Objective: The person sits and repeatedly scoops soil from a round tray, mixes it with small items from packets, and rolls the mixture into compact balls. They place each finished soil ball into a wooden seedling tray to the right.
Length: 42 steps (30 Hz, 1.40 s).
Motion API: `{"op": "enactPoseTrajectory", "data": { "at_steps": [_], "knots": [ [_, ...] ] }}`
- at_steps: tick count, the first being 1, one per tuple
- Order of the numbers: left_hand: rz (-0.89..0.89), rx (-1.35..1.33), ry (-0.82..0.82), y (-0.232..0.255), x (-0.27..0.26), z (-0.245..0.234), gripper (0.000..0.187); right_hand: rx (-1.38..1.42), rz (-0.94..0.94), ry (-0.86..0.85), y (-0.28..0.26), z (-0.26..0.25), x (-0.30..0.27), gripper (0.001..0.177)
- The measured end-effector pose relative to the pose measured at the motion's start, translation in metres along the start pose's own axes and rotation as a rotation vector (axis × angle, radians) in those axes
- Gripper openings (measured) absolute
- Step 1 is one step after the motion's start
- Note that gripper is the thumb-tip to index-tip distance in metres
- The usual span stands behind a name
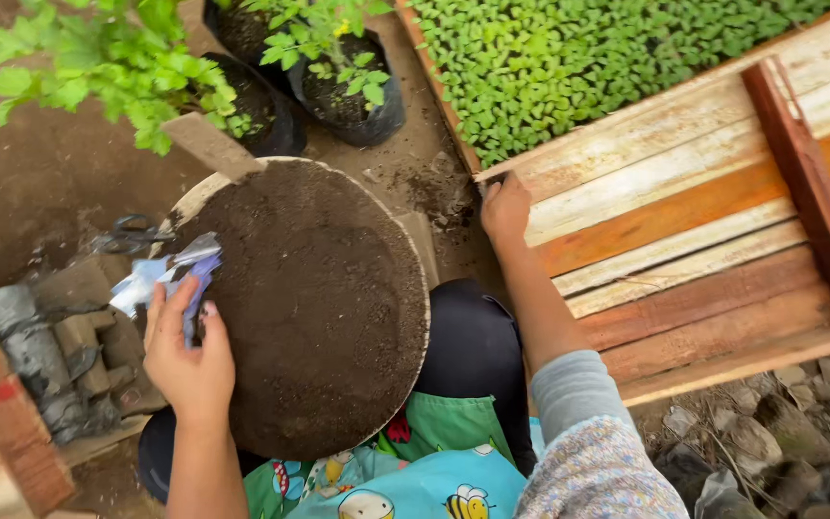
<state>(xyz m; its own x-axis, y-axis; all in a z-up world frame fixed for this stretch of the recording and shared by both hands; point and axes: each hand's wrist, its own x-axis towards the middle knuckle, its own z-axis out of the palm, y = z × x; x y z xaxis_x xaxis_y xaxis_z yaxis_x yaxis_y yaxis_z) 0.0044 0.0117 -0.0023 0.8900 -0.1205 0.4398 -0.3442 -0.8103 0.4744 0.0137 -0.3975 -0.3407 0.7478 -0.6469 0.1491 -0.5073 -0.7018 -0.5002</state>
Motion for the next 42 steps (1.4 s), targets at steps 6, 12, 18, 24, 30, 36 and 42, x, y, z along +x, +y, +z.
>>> {"op": "enactPoseTrajectory", "data": {
  "at_steps": [6, 12, 18, 24, 30, 36, 42],
  "knots": [
    [0.007, 0.064, -0.06, -0.042, 0.028, -0.001, 0.038, 0.069, 0.008, -0.367, 0.032, 0.0, 0.011, 0.039],
    [0.069, 0.154, -0.176, -0.12, 0.036, 0.049, 0.037, 0.205, 0.065, -0.566, -0.057, -0.13, 0.003, 0.07],
    [-0.156, 0.503, -0.416, -0.136, 0.058, 0.092, 0.041, 0.385, 0.072, -0.591, -0.104, -0.206, -0.029, 0.062],
    [-0.275, 0.209, -0.3, -0.15, 0.055, 0.114, 0.021, 0.425, -0.117, -0.466, -0.164, -0.267, -0.068, 0.057],
    [-0.162, -0.203, -0.255, -0.026, 0.046, -0.027, 0.041, 0.579, -0.489, -0.499, -0.275, -0.309, -0.106, 0.045],
    [0.195, -0.332, -0.339, 0.024, 0.007, -0.089, 0.056, 0.669, -0.945, -0.671, -0.342, -0.289, -0.128, 0.067],
    [0.149, -0.308, -0.311, 0.025, -0.021, -0.112, 0.062, 0.744, -0.816, -0.703, -0.336, -0.276, -0.151, 0.009]
  ]
}}
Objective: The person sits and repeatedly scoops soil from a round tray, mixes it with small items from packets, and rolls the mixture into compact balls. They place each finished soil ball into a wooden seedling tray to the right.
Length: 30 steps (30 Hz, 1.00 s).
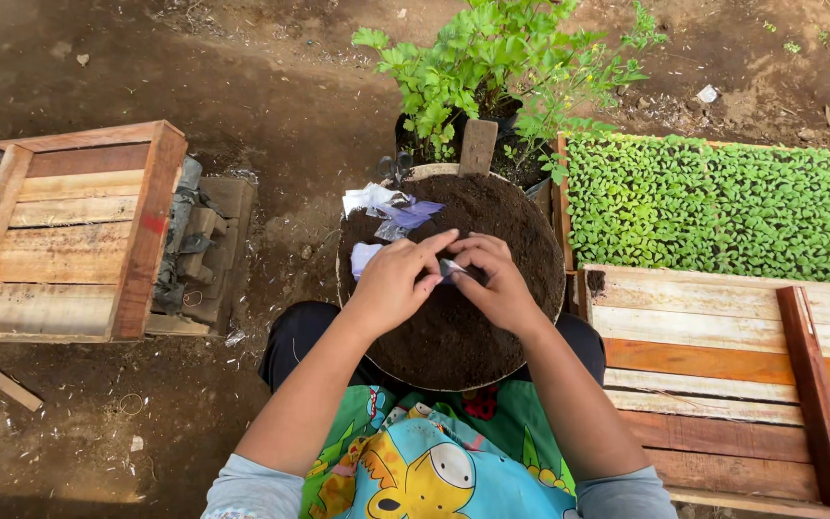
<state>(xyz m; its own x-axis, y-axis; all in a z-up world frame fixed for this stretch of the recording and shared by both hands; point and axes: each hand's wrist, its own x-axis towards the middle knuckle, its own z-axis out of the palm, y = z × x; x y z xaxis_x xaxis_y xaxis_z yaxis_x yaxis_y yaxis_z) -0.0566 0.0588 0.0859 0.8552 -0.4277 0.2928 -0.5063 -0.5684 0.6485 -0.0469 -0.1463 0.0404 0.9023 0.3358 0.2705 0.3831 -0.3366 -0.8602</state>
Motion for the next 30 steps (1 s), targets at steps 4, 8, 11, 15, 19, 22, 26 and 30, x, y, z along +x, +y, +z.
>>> {"op": "enactPoseTrajectory", "data": {
  "at_steps": [4, 8, 11, 15, 19, 22, 26, 30],
  "knots": [
    [-0.18, -0.342, 0.164, -0.022, -0.024, 0.039, 0.068, 0.143, 0.093, 0.123, 0.004, 0.013, -0.026, 0.004],
    [-0.323, -0.689, 0.215, -0.01, -0.041, 0.068, 0.036, 0.469, 0.186, 0.29, 0.022, 0.04, -0.05, 0.003],
    [-0.315, -0.784, 0.292, -0.008, -0.047, 0.081, 0.015, 0.546, 0.23, 0.344, 0.013, 0.049, -0.06, 0.003],
    [-0.309, -0.72, 0.361, -0.01, -0.05, 0.083, 0.004, 0.417, 0.21, 0.36, 0.019, 0.053, -0.069, 0.011],
    [-0.288, -0.677, 0.364, -0.003, -0.047, 0.071, 0.006, 0.2, 0.176, 0.366, -0.033, 0.032, -0.068, 0.027],
    [-0.325, -0.571, 0.313, 0.004, -0.049, 0.065, 0.006, -0.033, -0.004, 0.307, -0.054, 0.025, -0.068, 0.014],
    [-0.319, -0.351, 0.185, 0.015, -0.048, 0.055, 0.004, -0.232, -0.024, 0.211, -0.049, 0.024, -0.066, 0.024],
    [-0.34, -0.316, 0.179, 0.013, -0.048, 0.056, 0.005, -0.167, 0.047, 0.186, -0.036, 0.026, -0.071, 0.021]
  ]
}}
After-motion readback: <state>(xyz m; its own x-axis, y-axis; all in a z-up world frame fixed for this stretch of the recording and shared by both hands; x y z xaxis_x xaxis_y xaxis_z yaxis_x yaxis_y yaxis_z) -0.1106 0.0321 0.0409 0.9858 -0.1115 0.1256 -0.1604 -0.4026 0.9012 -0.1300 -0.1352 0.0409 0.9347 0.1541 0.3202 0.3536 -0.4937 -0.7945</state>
